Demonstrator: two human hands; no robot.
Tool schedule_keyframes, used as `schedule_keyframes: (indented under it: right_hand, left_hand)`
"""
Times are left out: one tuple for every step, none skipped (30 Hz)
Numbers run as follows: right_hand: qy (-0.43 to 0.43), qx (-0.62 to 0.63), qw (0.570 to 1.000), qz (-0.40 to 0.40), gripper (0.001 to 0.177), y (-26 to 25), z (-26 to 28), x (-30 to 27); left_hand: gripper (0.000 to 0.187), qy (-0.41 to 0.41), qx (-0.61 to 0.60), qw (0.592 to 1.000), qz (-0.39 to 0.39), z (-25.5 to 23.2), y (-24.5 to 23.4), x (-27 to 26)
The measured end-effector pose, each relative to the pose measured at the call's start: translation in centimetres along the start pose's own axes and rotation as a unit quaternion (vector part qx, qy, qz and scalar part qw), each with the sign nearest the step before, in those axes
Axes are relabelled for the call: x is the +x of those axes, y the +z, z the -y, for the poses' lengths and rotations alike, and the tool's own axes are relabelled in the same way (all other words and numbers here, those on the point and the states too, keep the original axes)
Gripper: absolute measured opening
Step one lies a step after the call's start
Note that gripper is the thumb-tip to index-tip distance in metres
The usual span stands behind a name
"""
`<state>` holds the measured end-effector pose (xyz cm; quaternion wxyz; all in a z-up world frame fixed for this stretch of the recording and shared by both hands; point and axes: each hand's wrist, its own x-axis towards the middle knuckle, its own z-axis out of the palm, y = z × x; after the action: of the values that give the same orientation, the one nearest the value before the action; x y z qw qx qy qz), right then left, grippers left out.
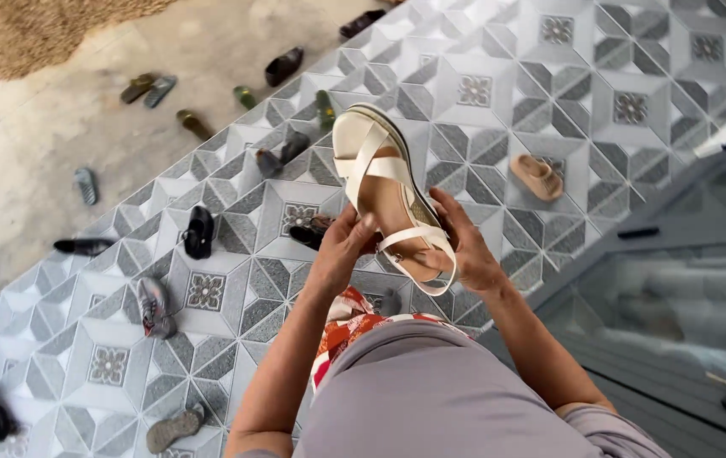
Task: The person picks up a pair of beige clogs from the floor, wipes them with a cloth, and places them on a wooden shoe rack. The person then picks up a pair of white sandals, wipes them, and places them on the same rack.
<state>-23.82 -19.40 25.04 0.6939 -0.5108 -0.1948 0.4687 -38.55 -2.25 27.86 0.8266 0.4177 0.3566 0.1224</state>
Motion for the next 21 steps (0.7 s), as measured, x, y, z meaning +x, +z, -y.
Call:
schedule_keyframes:
  right_hand:
    - [-0.015,0.017,0.999,-0.025,0.121,-0.9,-0.1,-0.7]
    - [-0.030,0.033,0.998,-0.049,0.119,-1.7,-0.2,-1.4]
    - [-0.035,0.037,0.997,-0.065,0.119,-2.3,0.1,-2.1]
    - [-0.037,0.053,0.993,-0.094,0.116,-2.9,0.4,-2.9]
    - [-0.042,0.069,0.989,-0.125,0.114,-3.3,0.6,-3.5]
    - [-0.048,0.073,0.986,-0.143,0.114,-3.6,1.0,-3.9]
    - [-0.049,0.070,0.981,-0.175,0.109,-3.8,1.4,-4.3]
    - [-0.049,0.066,0.975,-0.208,0.104,-4.1,1.9,-4.7]
    - [-0.055,0.069,0.970,-0.226,0.104,-4.7,1.9,-4.9]
    - [-0.059,0.067,0.965,-0.248,0.103,-5.2,1.9,-4.9]
    - [-0.061,0.064,0.960,-0.266,0.101,-5.9,2.0,-5.0]
    - [-0.066,0.064,0.955,-0.280,0.101,-6.4,1.9,-5.0]
    - [-0.062,0.071,0.951,-0.294,0.100,-7.0,1.9,-4.8]
    - [-0.057,0.077,0.947,-0.307,0.098,-7.4,1.8,-4.5]
    - [-0.056,0.076,0.946,-0.311,0.098,-8.1,1.7,-3.9]
    - [-0.056,0.086,0.941,-0.321,0.096,-8.7,1.5,-3.1]
    - [-0.053,0.096,0.938,-0.328,0.095,-9.1,1.4,-2.4]
    - [-0.048,0.095,0.939,-0.328,0.095,-9.5,1.3,-1.6]
    - [-0.053,0.096,0.939,-0.325,0.092,-10.3,1.3,-0.3]
    - [-0.057,0.098,0.940,-0.323,0.089,-11.1,1.6,1.1]
    - [-0.061,0.092,0.942,-0.318,0.089,-11.3,2.3,2.6]
  left_hand:
    - [0.062,-0.001,0.033,0.998,0.053,0.2,0.5,0.1]
    - [0.075,-0.001,0.065,0.992,0.107,0.4,1.0,0.2]
    - [0.075,-0.010,0.072,0.990,0.119,1.0,1.8,0.3]
    - [0.074,-0.025,0.078,0.987,0.139,1.7,2.6,0.4]
    - [0.073,-0.041,0.085,0.982,0.161,2.1,3.3,0.7]
    - [0.073,-0.050,0.093,0.979,0.175,3.0,3.4,1.3]
    - [0.057,-0.056,0.098,0.981,0.160,3.8,3.5,2.1]
    - [0.042,-0.060,0.103,0.982,0.144,4.7,3.6,2.9]
    - [0.042,-0.069,0.109,0.979,0.160,4.3,4.6,3.4]
    - [0.033,-0.077,0.101,0.978,0.167,3.8,5.6,4.0]
    - [0.025,-0.083,0.091,0.978,0.171,3.5,6.6,4.5]
    - [0.025,-0.089,0.095,0.974,0.184,4.0,7.1,5.5]
    - [0.026,-0.116,0.064,0.975,0.177,4.6,7.5,6.5]
    - [0.027,-0.142,0.033,0.975,0.170,5.1,7.7,7.5]
    - [0.027,-0.146,0.031,0.974,0.172,5.3,8.3,8.5]
    - [0.023,-0.167,0.011,0.968,0.185,5.5,8.9,9.6]
    - [0.021,-0.188,-0.011,0.963,0.192,5.5,9.3,10.4]
    - [0.021,-0.190,-0.015,0.963,0.190,5.6,9.8,11.0]
    - [0.021,-0.208,-0.024,0.961,0.179,5.6,10.5,12.4]
    - [0.022,-0.225,-0.034,0.959,0.169,5.4,11.4,13.8]
    - [0.022,-0.219,-0.039,0.960,0.172,5.6,11.4,15.2]
